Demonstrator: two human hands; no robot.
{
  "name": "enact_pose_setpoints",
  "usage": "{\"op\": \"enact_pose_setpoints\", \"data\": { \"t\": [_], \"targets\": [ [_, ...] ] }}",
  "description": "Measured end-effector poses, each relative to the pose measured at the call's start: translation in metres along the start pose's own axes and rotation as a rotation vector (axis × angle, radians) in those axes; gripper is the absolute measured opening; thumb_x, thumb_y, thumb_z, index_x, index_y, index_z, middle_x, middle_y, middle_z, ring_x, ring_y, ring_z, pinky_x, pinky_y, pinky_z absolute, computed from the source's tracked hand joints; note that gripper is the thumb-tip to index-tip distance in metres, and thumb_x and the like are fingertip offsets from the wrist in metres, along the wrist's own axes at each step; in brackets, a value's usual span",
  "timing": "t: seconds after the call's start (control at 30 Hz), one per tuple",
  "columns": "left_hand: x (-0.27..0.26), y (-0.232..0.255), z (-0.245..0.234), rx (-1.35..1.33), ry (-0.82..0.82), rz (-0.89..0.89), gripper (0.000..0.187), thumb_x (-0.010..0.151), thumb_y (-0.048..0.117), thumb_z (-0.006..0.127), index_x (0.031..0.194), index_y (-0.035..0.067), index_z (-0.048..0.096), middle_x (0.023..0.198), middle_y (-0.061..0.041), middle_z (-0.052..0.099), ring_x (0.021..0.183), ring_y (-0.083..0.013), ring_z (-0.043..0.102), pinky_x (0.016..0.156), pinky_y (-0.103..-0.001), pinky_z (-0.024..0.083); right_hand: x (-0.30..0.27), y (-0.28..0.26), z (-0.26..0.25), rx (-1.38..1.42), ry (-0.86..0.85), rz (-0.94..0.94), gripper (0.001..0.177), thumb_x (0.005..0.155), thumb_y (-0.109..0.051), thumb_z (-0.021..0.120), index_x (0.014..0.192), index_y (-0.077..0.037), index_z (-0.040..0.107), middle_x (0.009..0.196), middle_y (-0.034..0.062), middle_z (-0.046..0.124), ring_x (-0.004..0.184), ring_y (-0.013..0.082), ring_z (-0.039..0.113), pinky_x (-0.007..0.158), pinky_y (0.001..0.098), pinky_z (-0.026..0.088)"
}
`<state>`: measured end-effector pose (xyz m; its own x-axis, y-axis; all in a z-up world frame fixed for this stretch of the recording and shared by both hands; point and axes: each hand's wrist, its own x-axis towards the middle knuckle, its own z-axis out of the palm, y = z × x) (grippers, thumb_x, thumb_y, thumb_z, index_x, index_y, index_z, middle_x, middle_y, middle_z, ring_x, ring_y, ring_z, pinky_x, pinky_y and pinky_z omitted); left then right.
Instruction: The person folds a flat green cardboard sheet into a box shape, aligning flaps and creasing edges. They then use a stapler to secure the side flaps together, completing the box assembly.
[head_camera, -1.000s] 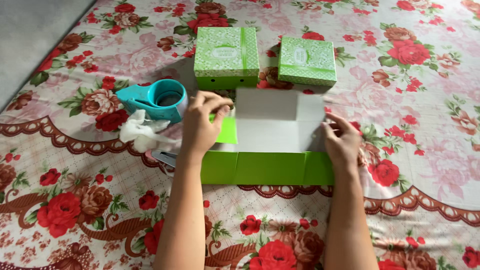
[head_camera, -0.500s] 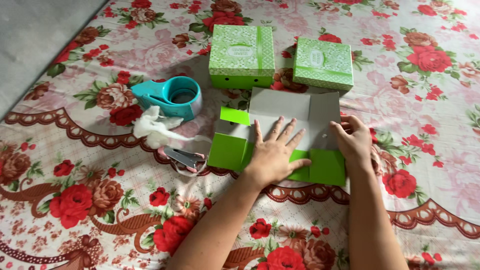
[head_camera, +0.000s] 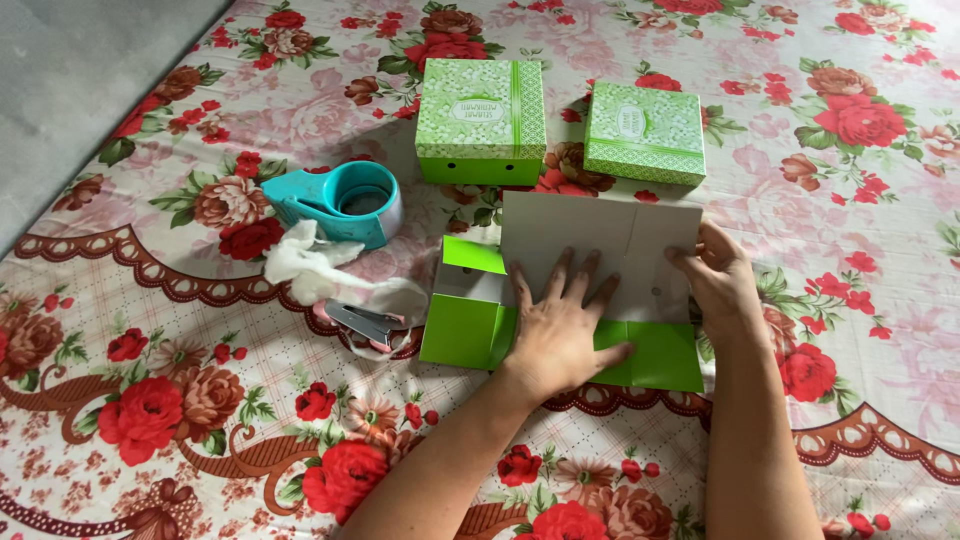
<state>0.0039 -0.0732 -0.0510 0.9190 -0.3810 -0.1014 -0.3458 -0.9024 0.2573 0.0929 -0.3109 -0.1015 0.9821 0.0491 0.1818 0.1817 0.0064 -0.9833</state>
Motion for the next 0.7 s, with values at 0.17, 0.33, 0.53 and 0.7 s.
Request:
{"op": "enact_pose_setpoints", "data": {
  "t": [0.17, 0.33, 0.53, 0.7],
  "targets": [
    [0.006, -0.006, -0.001, -0.052, 0.007, -0.025, 0.104, 0.072, 0.083, 0.06, 0.158, 0.033, 0.028, 0.173, -0.004, -0.002, 0.154, -0.0351, 0.002, 0.113, -0.079, -0.003, -0.009, -0.022, 0.015, -0.278, 0.043, -0.08, 0.038, 0.091, 0.006, 0.066, 0.127, -0.005, 0.064, 0.115, 0.003, 0.071, 0.108, 0.0102, 0.065, 0.094, 0.0261, 0.052],
    [0.01, -0.013, 0.0, -0.059, 0.1, -0.019, 0.127, 0.056, 0.093, 0.065, 0.159, 0.028, 0.031, 0.171, 0.002, 0.012, 0.15, -0.0333, 0.018, 0.115, -0.074, 0.01, -0.01, -0.029, 0.02, -0.294, 0.116, -0.077, 0.033, 0.094, 0.001, 0.066, 0.126, -0.007, 0.062, 0.105, 0.0015, 0.069, 0.101, 0.0094, 0.063, 0.088, 0.0251, 0.05],
    [0.011, -0.012, -0.005, -0.068, 0.117, -0.055, 0.14, 0.047, 0.1, 0.06, 0.16, 0.022, 0.034, 0.165, 0.004, 0.029, 0.138, -0.0283, 0.033, 0.114, -0.064, 0.023, 0.001, -0.002, 0.006, -0.037, 0.174, -0.024, 0.017, 0.102, 0.009, 0.053, 0.112, -0.001, 0.064, 0.102, 0.0038, 0.067, 0.092, 0.0112, 0.058, 0.08, 0.0266, 0.047],
    [0.008, -0.012, -0.003, -0.033, 0.209, -0.021, 0.134, 0.051, 0.101, 0.06, 0.156, 0.022, 0.036, 0.164, 0.002, 0.03, 0.14, -0.0237, 0.032, 0.115, -0.061, 0.018, -0.008, -0.025, 0.002, -0.152, -0.05, -0.05, 0.039, 0.078, 0.019, 0.041, 0.097, -0.002, 0.067, 0.102, 0.0078, 0.075, 0.095, 0.0115, 0.07, 0.089, 0.0261, 0.055]
  ]
}}
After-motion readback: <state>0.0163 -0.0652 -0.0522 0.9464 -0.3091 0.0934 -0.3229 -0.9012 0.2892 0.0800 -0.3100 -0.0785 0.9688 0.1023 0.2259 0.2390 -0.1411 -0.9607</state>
